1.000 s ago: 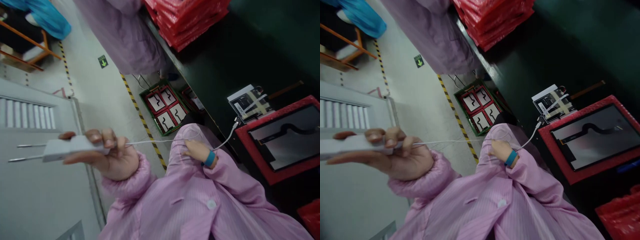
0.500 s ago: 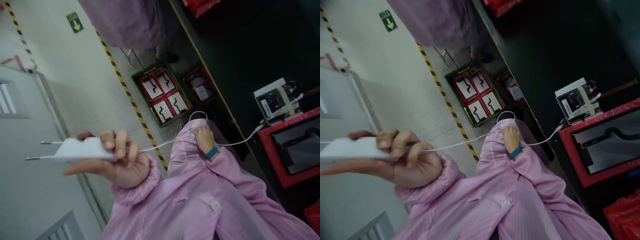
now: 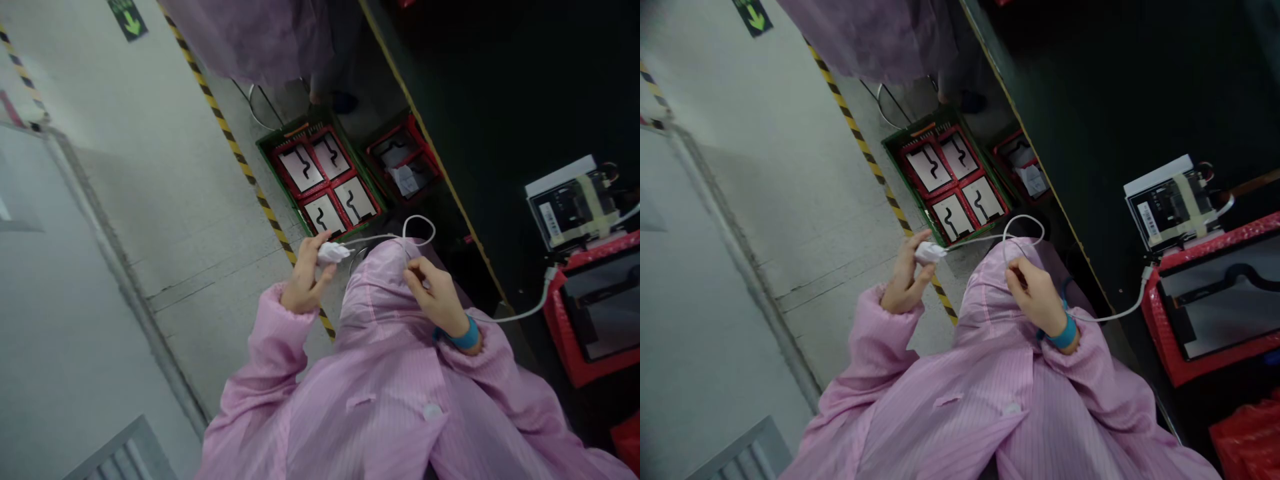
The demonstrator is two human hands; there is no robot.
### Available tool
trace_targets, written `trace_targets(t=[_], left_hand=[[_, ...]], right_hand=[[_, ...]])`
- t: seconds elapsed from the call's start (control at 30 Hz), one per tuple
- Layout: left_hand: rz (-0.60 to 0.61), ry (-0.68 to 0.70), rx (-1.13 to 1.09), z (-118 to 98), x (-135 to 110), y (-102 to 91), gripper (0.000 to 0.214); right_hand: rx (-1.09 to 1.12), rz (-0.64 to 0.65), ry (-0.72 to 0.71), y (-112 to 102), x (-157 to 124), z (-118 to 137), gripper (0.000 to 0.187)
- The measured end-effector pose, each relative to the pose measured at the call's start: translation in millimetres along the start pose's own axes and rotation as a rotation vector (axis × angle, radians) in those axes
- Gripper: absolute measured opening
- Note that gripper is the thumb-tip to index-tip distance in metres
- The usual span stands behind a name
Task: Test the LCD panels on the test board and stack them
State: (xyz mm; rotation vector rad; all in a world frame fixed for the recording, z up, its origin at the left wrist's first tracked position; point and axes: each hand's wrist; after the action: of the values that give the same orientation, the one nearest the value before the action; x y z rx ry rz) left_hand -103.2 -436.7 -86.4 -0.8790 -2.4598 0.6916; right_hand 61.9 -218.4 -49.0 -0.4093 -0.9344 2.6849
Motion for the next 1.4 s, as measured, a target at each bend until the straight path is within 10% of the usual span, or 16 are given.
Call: trace_targets(t=[0.23, 0.4, 0.5, 0.83, 1.17, 1.27, 1.4], left_hand=[[-0.326, -0.201, -0.225, 94.2, 70.3, 62.7, 0.043], [-0.599, -0.481, -0.677, 141.4, 132.3, 106.3, 0.065], [-0.568, -0.583, -0.754, 149.1, 148.8, 125.8, 0.063], [-0.717, -0.323, -1.187, 75.9, 220.4, 151.8, 0.042], [-0.042, -0.779, -1.031, 11.8, 179.2, 256.7, 0.043], [-0.116, -0.667, -1.041, -5.9, 176.2, 246.4, 0.045], [-0.477, -0.561, -0.991, -12.1, 188.8, 185.6, 0.047]], right_hand=[[-0.236, 0.178, -0.290, -11.8, -35.5, -13.4, 0.022], [-0.717, 0.271, -0.077, 0.4, -47.9, -42.4, 0.027], [-0.746, 0.154, -0.077, -2.4, -52.8, -42.5, 0.031], [-0.610, -0.046, -0.064, -11.1, -38.9, -17.7, 0.034], [-0.998, 0.211, 0.213, -5.0, -10.5, -27.0, 0.039], [-1.130, 0.229, 0.352, -8.7, -10.8, -33.8, 0.036], [-1.141, 0.134, 0.359, -7.1, -5.6, -34.5, 0.040]])
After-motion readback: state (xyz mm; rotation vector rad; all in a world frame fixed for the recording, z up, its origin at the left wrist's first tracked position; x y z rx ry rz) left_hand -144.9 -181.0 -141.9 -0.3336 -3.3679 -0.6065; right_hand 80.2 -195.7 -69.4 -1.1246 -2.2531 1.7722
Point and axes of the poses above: each hand's wrist, its own x-axis towards the middle knuckle, its own y-axis out of the palm, z = x × y, and after that the axes turned 4 degrees about x, right-handed
